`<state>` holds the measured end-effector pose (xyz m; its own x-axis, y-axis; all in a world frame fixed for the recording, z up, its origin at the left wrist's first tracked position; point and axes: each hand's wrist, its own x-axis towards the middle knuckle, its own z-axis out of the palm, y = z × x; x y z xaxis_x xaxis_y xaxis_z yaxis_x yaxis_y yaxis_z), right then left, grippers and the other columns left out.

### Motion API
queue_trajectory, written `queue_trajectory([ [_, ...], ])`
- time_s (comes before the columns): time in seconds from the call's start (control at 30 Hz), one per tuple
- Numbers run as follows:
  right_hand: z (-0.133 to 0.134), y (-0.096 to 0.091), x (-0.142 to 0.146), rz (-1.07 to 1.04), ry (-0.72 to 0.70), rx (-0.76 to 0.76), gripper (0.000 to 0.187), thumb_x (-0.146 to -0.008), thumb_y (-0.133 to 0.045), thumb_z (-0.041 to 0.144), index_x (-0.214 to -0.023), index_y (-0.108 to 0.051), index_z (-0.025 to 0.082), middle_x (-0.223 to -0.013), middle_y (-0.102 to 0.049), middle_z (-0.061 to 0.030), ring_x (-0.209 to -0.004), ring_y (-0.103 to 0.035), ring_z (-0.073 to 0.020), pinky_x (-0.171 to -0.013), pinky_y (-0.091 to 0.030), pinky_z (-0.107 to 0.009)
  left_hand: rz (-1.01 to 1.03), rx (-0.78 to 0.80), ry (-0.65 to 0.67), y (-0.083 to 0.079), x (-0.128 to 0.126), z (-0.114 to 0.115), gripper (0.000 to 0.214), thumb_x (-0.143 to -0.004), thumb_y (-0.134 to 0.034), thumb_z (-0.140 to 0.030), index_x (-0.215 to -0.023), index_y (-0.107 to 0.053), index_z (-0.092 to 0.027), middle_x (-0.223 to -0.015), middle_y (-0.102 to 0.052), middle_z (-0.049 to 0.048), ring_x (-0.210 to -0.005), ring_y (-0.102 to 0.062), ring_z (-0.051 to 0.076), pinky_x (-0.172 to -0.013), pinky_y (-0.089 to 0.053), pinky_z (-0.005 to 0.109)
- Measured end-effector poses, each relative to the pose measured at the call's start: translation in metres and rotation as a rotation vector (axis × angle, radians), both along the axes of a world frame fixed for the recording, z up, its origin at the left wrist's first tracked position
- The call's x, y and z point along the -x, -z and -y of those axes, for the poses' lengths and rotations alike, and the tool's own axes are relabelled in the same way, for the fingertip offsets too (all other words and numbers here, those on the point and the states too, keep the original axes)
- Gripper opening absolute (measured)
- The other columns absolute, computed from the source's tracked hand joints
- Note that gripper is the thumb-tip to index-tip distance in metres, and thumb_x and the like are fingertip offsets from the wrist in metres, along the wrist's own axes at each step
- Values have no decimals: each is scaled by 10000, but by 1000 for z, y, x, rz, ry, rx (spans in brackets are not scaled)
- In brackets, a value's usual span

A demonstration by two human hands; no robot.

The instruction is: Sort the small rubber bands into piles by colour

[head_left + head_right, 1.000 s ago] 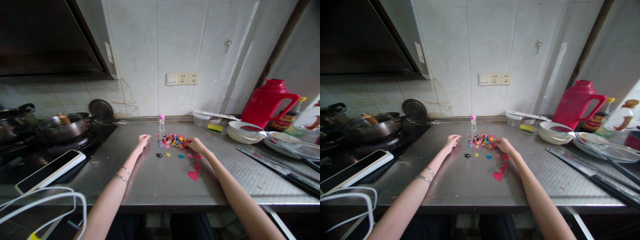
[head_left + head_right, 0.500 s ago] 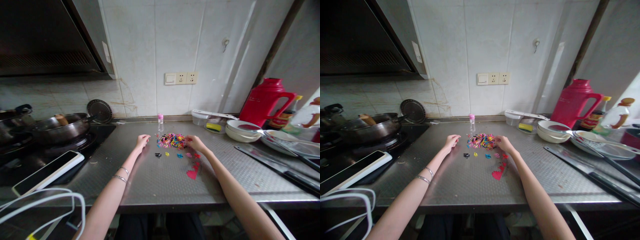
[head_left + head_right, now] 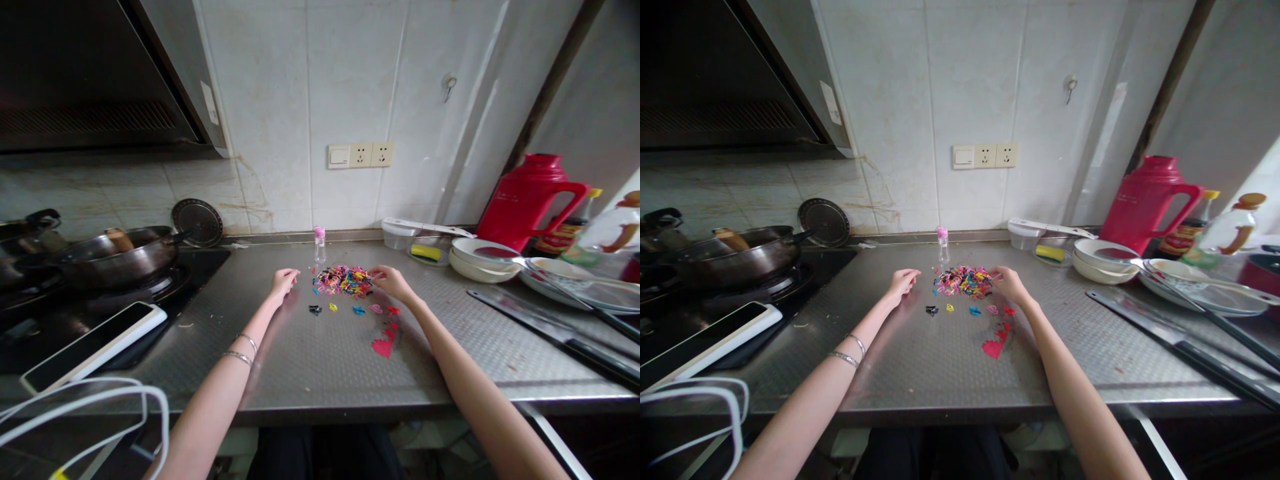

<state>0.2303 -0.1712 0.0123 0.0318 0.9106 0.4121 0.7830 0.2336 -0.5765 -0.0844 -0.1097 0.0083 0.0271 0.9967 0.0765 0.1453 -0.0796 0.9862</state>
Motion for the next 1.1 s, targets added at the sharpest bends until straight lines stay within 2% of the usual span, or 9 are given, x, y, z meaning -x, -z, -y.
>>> queue_trajectory([
  [0.27,2,-5,0,-7,-1,-2,265,-652,-526,99,-878,-654,152,-803,-671,-52,-694,-599,-136,-650,-452,-217,-31,-11,5,2,0,1,245,-647,-546,-330,-761,-621,-126,-496,-428,-48,-349,-256,23,-355,-119,182],
  [0.43,4,-13,11,-130,-232,105,274,-622,-552,125,-876,-653,133,-791,-674,-44,-722,-601,-151,-656,-462,-227,-125,-103,-6,7,-2,-2,248,-651,-539,-349,-691,-634,-123,-468,-444,-40,-374,-303,41,-389,-193,186],
  [0.57,9,-23,24,-233,-426,263,288,-620,-558,168,-892,-634,113,-718,-654,-26,-662,-590,-140,-603,-464,-225,-192,-152,-22,9,-2,-4,252,-656,-530,-345,-665,-643,-120,-446,-456,-33,-404,-353,62,-425,-237,192],
  [0.7,14,-28,32,-246,-547,414,276,-608,-571,184,-868,-642,125,-682,-645,-14,-627,-583,-128,-565,-459,-216,-228,-175,-22,9,-3,-5,251,-666,-526,-338,-658,-645,-118,-451,-467,-26,-437,-392,76,-443,-264,191],
  [0.9,23,-23,35,-216,-590,520,303,-580,-622,205,-872,-649,128,-689,-653,-15,-620,-580,-119,-564,-460,-208,-252,-162,-5,11,-5,-5,197,-649,-561,-284,-686,-654,-113,-494,-532,-2,-475,-465,96,-481,-330,198],
  [1.1,25,-28,28,-215,-566,417,265,-636,-604,249,-862,-664,123,-734,-675,-35,-668,-601,-142,-613,-470,-229,-335,-160,166,12,-6,-6,184,-647,-581,-271,-680,-658,-107,-537,-591,31,-496,-510,110,-504,-362,207],
])
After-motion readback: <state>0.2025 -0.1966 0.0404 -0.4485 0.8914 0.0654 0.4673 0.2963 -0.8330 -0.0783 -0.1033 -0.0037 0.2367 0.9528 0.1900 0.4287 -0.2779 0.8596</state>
